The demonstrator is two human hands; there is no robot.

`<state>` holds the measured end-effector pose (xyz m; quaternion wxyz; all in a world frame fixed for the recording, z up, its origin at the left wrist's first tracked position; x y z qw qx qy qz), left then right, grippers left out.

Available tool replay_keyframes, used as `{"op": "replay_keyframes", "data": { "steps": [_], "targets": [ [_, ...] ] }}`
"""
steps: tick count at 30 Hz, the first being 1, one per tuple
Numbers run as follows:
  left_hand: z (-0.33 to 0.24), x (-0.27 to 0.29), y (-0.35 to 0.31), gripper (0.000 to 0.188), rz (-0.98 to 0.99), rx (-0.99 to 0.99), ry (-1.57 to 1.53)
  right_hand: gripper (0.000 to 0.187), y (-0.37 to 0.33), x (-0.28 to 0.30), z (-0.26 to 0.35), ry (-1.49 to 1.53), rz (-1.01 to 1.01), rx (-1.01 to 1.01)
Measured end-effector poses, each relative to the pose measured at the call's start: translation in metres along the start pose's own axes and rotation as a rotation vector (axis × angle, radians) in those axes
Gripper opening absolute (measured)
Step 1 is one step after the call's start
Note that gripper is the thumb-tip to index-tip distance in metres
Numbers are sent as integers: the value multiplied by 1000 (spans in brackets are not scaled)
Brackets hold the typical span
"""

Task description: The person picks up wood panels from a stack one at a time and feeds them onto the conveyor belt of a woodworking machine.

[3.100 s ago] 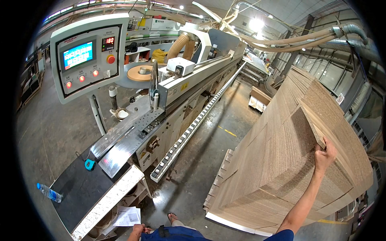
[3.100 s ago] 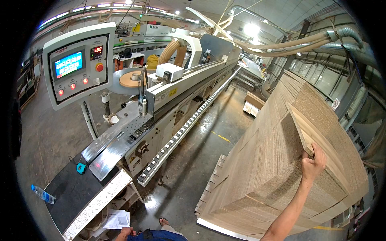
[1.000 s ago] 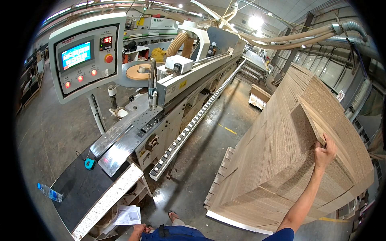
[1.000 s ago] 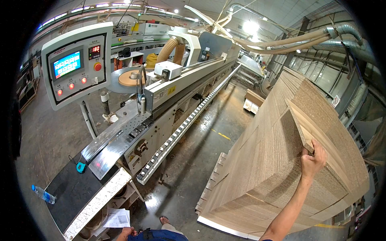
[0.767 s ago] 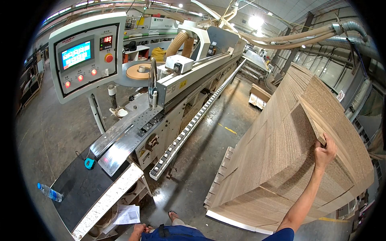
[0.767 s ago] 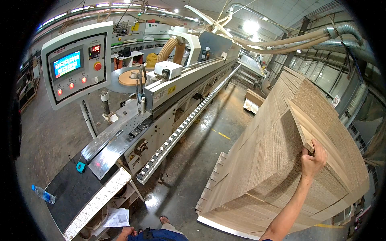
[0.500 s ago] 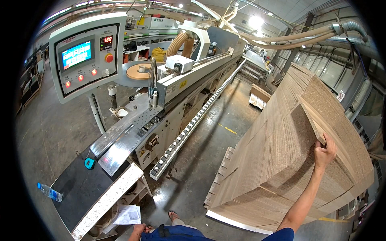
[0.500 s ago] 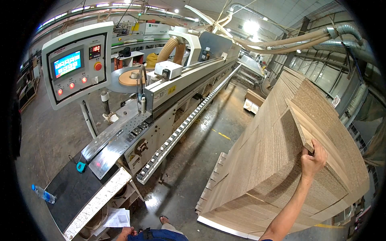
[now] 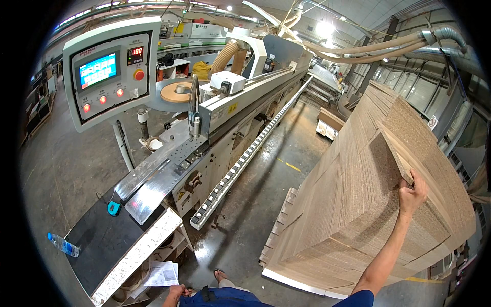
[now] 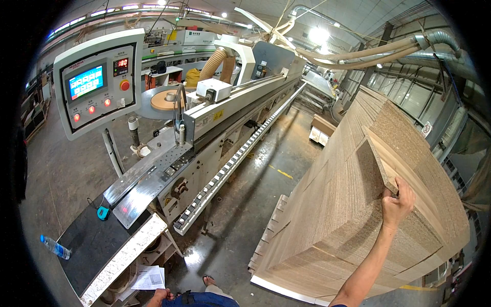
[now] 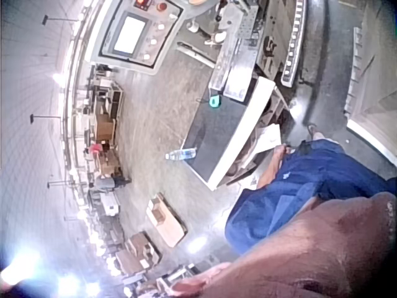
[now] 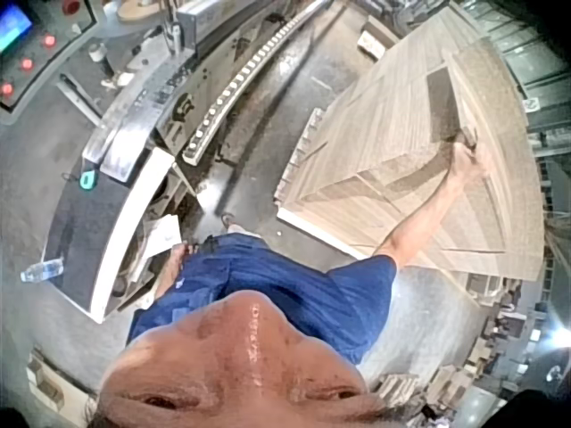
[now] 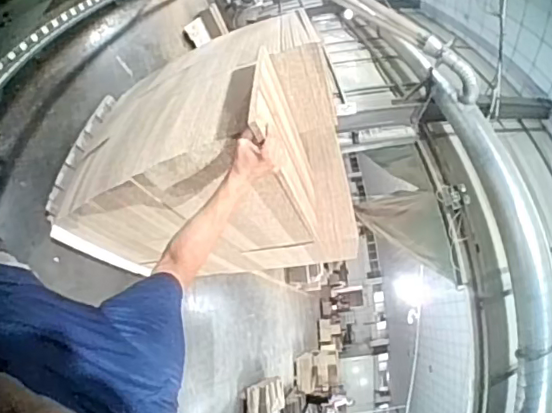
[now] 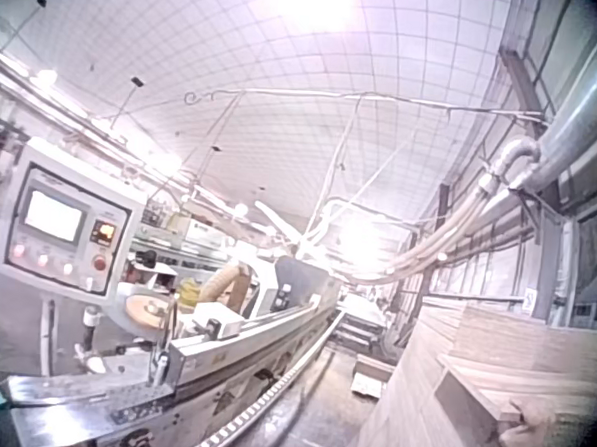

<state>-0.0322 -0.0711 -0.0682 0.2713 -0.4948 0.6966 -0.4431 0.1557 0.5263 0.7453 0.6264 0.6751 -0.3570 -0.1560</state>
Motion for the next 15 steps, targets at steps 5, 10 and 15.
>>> {"op": "replay_keyframes", "data": {
  "steps": [5,10,15],
  "targets": [
    [0,1,0,11,-8,-24,7,44,1,2,3,14,-11,6],
    [0,-1,-4,13,3,40,-44,42,-2,-5,-4,-10,18,-18],
    [-4,0,-10,15,-29,2,26,41,-1,-1,0,-8,-2,-7]
  ]
}}
Point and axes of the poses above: each hand's wrist, its own y-axis towards the middle knuckle, its own x-axis out of the back of the hand, z = x × y, the point moved 7 cm from there along y, towards the middle knuckle, and after that the axes turned 6 degrees about y, right-handed, at the moved point
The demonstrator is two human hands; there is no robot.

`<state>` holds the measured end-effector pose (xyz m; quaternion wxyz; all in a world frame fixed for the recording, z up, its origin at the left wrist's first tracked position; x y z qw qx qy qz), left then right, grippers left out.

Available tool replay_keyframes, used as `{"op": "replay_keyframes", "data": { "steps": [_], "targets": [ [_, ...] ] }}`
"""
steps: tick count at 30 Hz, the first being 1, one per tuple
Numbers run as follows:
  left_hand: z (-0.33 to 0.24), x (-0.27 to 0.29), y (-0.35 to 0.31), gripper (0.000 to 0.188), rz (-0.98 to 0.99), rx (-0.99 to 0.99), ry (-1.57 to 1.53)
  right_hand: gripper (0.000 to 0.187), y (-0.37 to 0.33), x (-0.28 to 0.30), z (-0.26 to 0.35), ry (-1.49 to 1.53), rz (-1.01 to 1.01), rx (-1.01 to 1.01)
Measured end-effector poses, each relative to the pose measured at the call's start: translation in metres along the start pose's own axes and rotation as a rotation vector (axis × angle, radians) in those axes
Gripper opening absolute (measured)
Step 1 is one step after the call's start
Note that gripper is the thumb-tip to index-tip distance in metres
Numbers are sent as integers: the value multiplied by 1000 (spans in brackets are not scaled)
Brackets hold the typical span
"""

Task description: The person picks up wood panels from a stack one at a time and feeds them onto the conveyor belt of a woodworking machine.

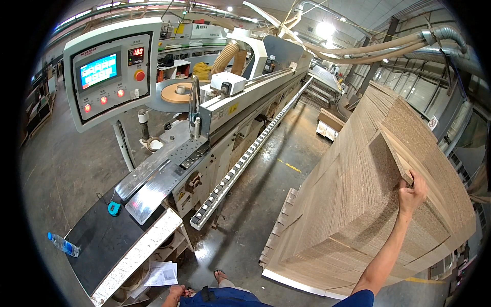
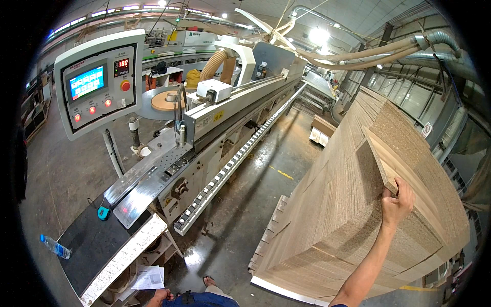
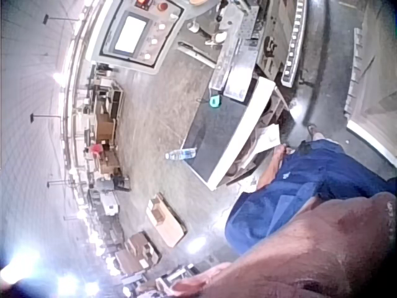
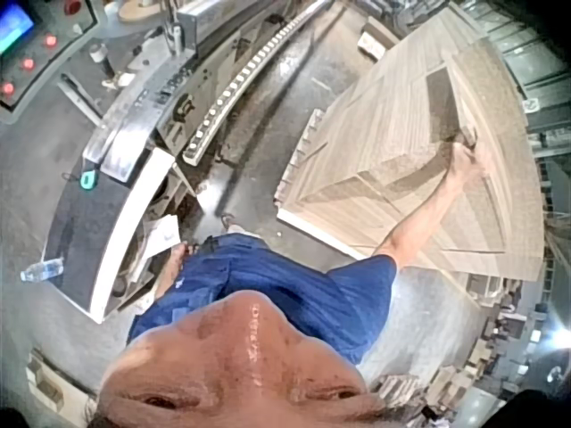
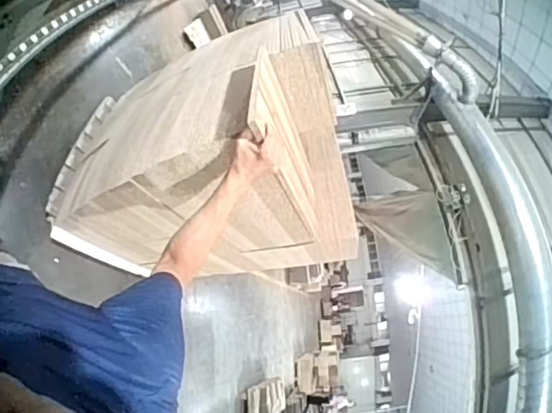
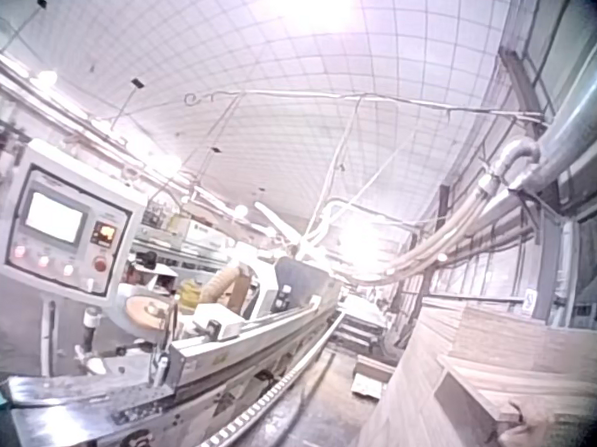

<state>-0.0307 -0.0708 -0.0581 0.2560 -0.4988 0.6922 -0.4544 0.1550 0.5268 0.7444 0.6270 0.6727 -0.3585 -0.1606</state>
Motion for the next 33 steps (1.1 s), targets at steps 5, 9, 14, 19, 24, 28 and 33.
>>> {"op": "replay_keyframes", "data": {
  "steps": [5,9,14,19,24,28,33],
  "targets": [
    [-3,-2,-9,15,-17,50,23,40,2,2,6,-5,-14,45],
    [4,-3,-1,16,39,97,18,27,2,1,6,10,-11,45],
    [13,-3,16,16,68,28,-11,21,1,0,6,-44,-25,68],
    [30,7,34,16,21,77,28,15,5,1,14,-72,-47,73],
    [18,-3,14,17,20,57,-83,14,3,4,14,-82,-61,79],
    [9,-3,-3,20,23,47,-22,15,2,1,11,-84,-55,70],
    [4,-3,-11,21,13,51,-64,19,3,2,12,-92,-68,78]
  ]
}}
Point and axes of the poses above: each hand's wrist, its own y-axis towards the middle knuckle, its own x-axis out of the back of the hand, z = x × y, the point moved 7 cm from there along y, towards the middle knuckle, and after that the axes turned 6 degrees about y, right-handed, at the moved point
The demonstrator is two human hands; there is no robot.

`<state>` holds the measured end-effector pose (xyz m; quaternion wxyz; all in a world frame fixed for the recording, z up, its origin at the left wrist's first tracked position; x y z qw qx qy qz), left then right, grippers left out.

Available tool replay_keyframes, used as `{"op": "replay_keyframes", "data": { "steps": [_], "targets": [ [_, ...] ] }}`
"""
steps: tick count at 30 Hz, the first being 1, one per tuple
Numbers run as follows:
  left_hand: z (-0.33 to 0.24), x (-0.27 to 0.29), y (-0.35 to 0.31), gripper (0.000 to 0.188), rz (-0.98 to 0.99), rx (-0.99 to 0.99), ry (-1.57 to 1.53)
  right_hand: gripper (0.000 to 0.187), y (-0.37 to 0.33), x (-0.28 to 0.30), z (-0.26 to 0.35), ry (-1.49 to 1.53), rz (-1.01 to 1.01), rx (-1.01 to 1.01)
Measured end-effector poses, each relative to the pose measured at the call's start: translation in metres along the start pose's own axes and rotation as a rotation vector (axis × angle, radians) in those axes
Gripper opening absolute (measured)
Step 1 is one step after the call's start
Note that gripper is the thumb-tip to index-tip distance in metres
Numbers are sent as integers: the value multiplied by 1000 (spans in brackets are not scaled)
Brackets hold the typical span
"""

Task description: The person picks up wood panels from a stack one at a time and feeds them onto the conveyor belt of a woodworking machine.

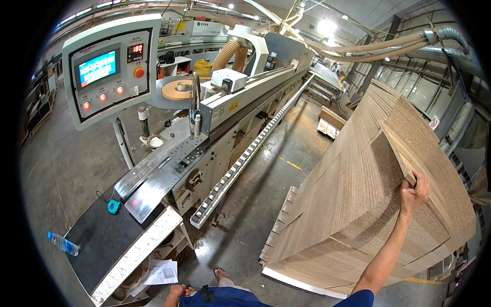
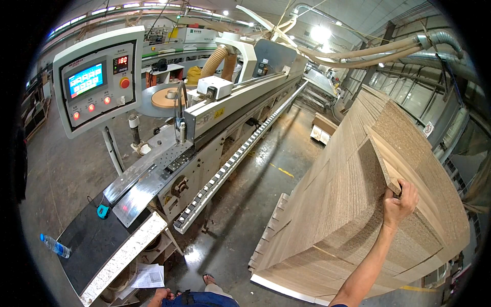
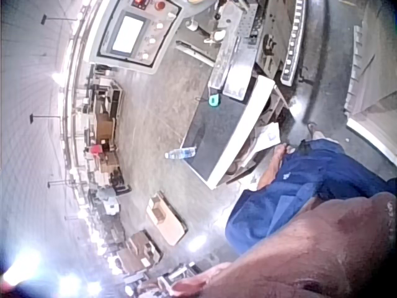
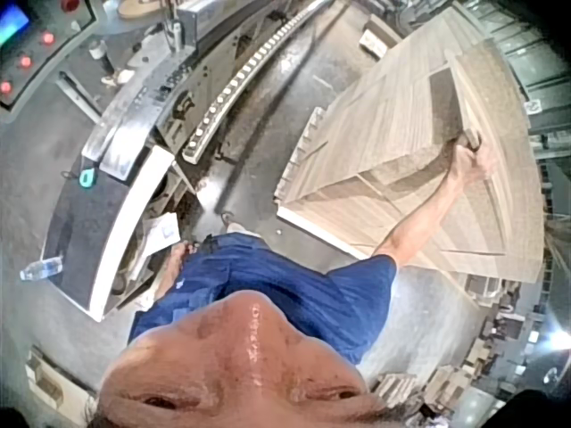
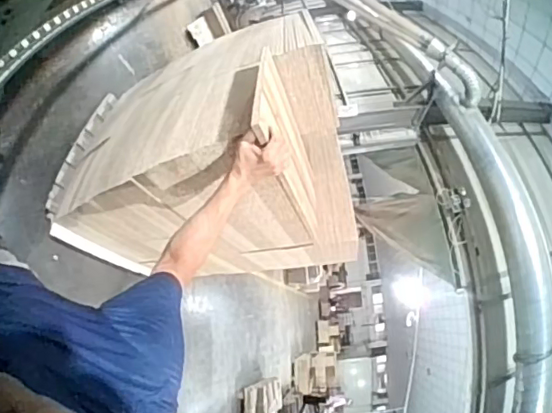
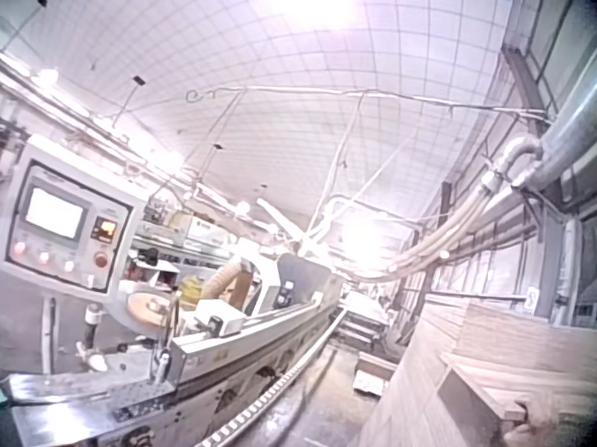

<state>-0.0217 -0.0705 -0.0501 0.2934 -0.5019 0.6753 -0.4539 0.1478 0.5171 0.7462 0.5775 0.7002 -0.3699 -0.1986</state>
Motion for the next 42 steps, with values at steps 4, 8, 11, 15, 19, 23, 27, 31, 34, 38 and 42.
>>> {"op": "replay_keyframes", "data": {
  "steps": [4,8,11,15,19,23,27,31,34,38,42],
  "targets": [
    [-1,1,-5,21,-34,37,-13,30,2,3,5,71,4,-25],
    [2,0,-3,21,-28,30,-33,38,0,0,-2,81,53,-75],
    [4,1,3,20,-16,1,1,38,0,0,-1,76,48,-89],
    [4,3,4,19,-25,-2,34,38,-1,0,-3,80,41,-75],
    [2,0,2,16,-18,13,7,38,-1,-1,-4,85,56,-81],
    [-2,1,1,13,5,-18,-6,38,-3,-3,-7,72,73,-104],
    [-5,1,-4,11,-18,-6,42,38,-3,-1,-5,68,59,-91],
    [-5,0,0,10,-11,-13,7,38,-2,1,-4,50,51,-81],
    [5,6,20,14,-2,-27,22,38,0,-1,-4,59,40,-73],
    [10,8,30,17,13,-66,61,37,1,0,1,54,19,-60],
    [4,4,21,17,32,-67,0,36,-1,0,-2,43,32,-77]
  ]
}}
Point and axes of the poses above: each hand's wrist, its own y-axis towards the middle knuckle, its own x-axis out of the back of the hand, z = x × y, the point moved 7 cm from there along y, towards the middle knuckle, and after that the axes turned 6 degrees about y, right-handed, at the moved point
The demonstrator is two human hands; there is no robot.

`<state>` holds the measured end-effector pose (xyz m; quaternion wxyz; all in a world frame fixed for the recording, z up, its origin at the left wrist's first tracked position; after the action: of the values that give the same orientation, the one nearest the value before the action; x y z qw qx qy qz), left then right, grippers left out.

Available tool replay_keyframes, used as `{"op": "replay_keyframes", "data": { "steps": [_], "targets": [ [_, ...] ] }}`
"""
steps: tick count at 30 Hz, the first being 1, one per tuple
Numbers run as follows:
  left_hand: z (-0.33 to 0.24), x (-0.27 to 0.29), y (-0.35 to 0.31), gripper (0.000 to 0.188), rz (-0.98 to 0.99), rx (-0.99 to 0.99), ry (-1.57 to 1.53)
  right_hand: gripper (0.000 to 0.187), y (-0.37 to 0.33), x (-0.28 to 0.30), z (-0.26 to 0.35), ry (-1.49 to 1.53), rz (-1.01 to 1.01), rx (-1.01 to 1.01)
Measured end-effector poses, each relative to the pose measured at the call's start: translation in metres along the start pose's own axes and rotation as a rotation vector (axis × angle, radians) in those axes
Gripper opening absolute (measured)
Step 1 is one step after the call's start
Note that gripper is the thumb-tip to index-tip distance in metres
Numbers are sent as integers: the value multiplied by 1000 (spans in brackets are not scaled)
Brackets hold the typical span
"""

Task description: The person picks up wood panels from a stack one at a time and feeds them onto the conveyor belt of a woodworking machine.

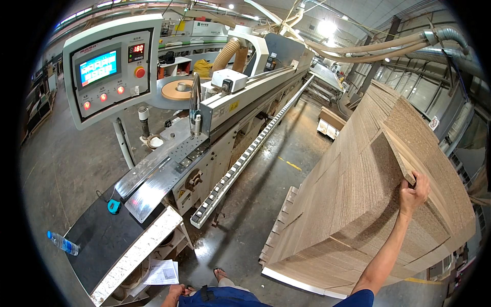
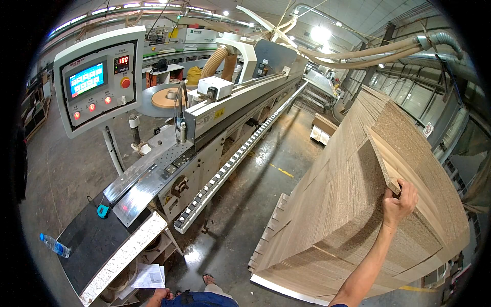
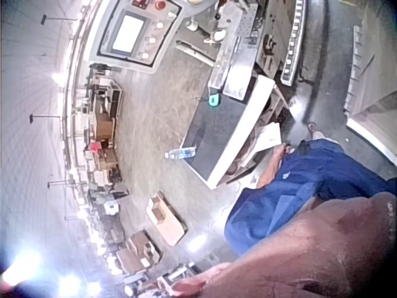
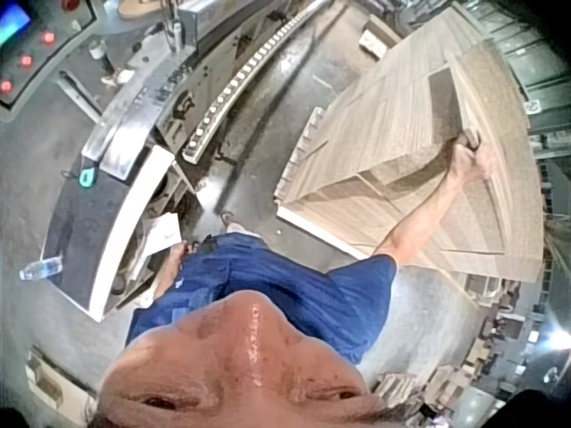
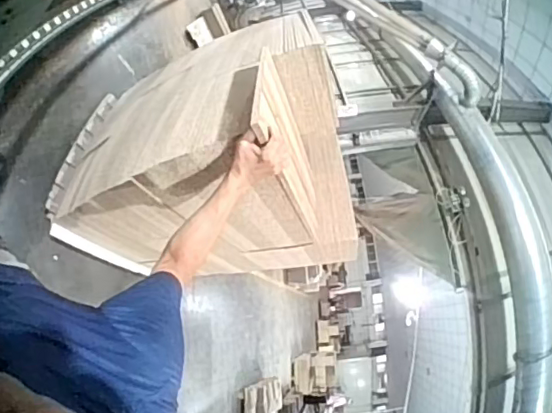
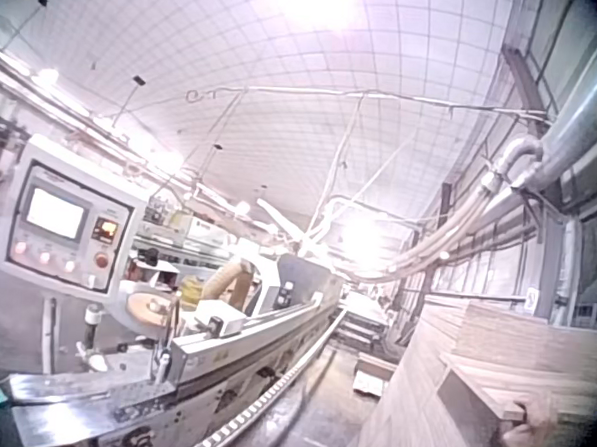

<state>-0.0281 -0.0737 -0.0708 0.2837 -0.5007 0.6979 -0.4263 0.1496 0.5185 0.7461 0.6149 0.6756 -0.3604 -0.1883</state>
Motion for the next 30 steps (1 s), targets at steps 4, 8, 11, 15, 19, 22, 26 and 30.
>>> {"op": "replay_keyframes", "data": {
  "steps": [4,8,11,15,19,22,26,30],
  "targets": [
    [-5,-4,-12,18,11,9,24,36,-1,-1,0,-4,6,-8],
    [-5,-2,-15,9,-35,-10,-7,36,-1,-3,-4,-25,14,-2],
    [0,-1,-12,8,-12,25,0,29,-1,0,3,-12,-38,58],
    [-5,-8,-21,15,-9,26,1,31,-1,1,3,-3,-31,43],
    [-7,-7,-29,19,-27,71,22,34,1,3,8,21,-46,42],
    [-17,-14,-47,20,-42,118,9,36,1,5,6,65,-53,45],
    [-21,-16,-59,21,-33,153,-48,36,1,4,7,71,-46,35],
    [-23,-18,-67,22,-19,176,-90,36,2,5,8,56,-49,42]
  ]
}}
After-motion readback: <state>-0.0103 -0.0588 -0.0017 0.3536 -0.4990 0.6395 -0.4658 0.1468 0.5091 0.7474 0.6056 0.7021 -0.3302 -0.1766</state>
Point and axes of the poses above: each hand's wrist, its own y-axis towards the middle knuckle, its own x-axis out of the back of the hand, z = x × y, the point moved 7 cm from there along y, towards the middle knuckle, and after that the axes turned 6 degrees about y, right-handed, at the moved point
